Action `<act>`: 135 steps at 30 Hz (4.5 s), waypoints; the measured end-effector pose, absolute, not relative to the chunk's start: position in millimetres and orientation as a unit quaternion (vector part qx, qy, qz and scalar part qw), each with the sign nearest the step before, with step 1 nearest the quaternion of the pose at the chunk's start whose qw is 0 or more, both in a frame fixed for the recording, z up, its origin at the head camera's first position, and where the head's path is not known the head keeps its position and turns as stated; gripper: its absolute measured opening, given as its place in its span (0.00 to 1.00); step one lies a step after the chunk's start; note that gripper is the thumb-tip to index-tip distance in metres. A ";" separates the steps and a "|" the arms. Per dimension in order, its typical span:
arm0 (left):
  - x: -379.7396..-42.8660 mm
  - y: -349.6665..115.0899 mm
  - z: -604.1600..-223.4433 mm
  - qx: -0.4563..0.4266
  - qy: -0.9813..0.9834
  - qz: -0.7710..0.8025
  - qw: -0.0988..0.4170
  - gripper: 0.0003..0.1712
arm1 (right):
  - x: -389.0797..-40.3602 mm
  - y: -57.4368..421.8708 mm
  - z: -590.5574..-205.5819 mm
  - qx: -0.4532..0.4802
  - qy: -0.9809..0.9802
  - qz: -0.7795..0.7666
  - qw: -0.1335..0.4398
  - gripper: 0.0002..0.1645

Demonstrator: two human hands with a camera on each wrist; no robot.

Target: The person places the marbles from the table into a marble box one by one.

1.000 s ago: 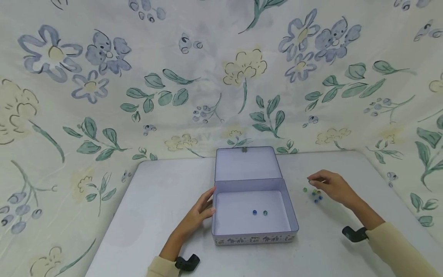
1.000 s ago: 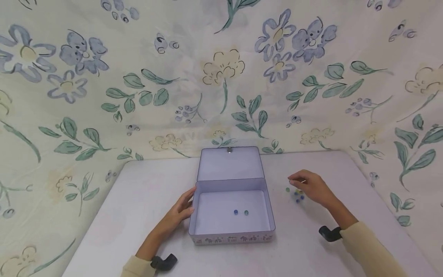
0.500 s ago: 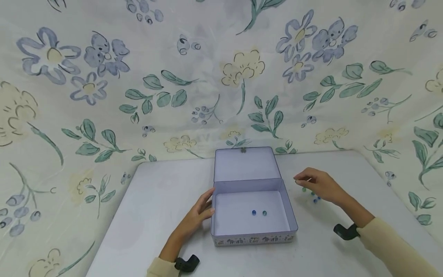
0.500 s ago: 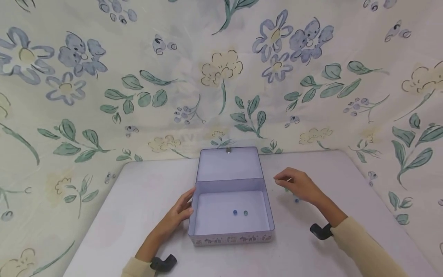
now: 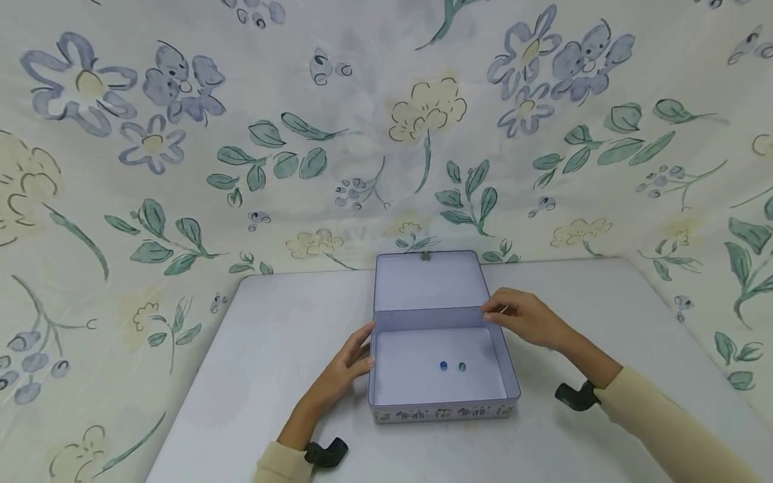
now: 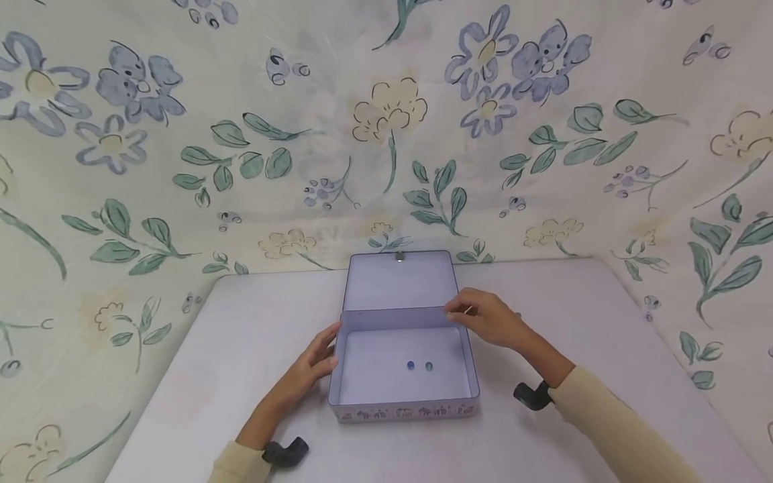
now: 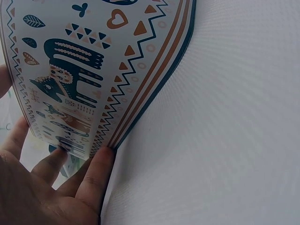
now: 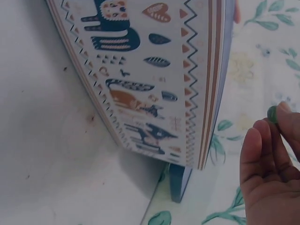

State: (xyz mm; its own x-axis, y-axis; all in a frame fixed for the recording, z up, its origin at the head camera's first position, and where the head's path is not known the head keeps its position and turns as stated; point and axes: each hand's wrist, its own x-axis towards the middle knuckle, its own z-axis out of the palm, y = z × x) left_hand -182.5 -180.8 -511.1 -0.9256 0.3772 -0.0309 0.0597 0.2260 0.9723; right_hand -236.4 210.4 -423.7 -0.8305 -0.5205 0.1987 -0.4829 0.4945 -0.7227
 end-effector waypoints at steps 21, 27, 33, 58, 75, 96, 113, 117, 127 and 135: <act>-183.0 -179.5 -509.2 0.139 0.769 0.610 0.130 0.39 | -247.1 166.7 -414.2 -0.338 0.846 -0.412 0.028 0.10; -181.7 -180.3 -511.6 0.136 0.771 0.607 0.136 0.39 | -248.9 154.4 -415.5 -0.350 0.838 -0.415 0.044 0.12; -182.8 -180.1 -511.6 0.138 0.772 0.606 0.133 0.39 | -251.0 147.3 -413.8 -0.366 0.840 -0.400 0.033 0.11; -186.7 -178.7 -509.2 0.145 0.771 0.606 0.130 0.39 | -261.3 118.4 -409.0 -0.413 0.813 -0.410 0.025 0.10; -182.8 -179.0 -509.6 0.129 0.771 0.608 0.137 0.39 | -258.9 106.0 -424.1 -0.398 0.811 -0.426 0.046 0.11; -183.0 -177.7 -511.9 0.130 0.769 0.611 0.138 0.39 | -259.7 105.6 -431.0 -0.401 0.813 -0.420 0.037 0.11; -184.2 -178.5 -508.4 0.146 0.760 0.618 0.137 0.39 | -262.4 95.7 -445.5 -0.402 0.838 -0.358 0.092 0.10; -182.7 -178.3 -508.9 0.142 0.761 0.617 0.140 0.39 | -260.7 94.9 -448.0 -0.415 0.833 -0.354 0.095 0.10; -182.4 -178.4 -511.8 0.125 0.768 0.614 0.137 0.39 | -260.9 88.7 -454.3 -0.434 0.836 -0.309 0.126 0.09; -183.7 -178.3 -511.2 0.130 0.770 0.609 0.137 0.39 | -264.1 86.6 -457.2 -0.448 0.839 -0.287 0.111 0.08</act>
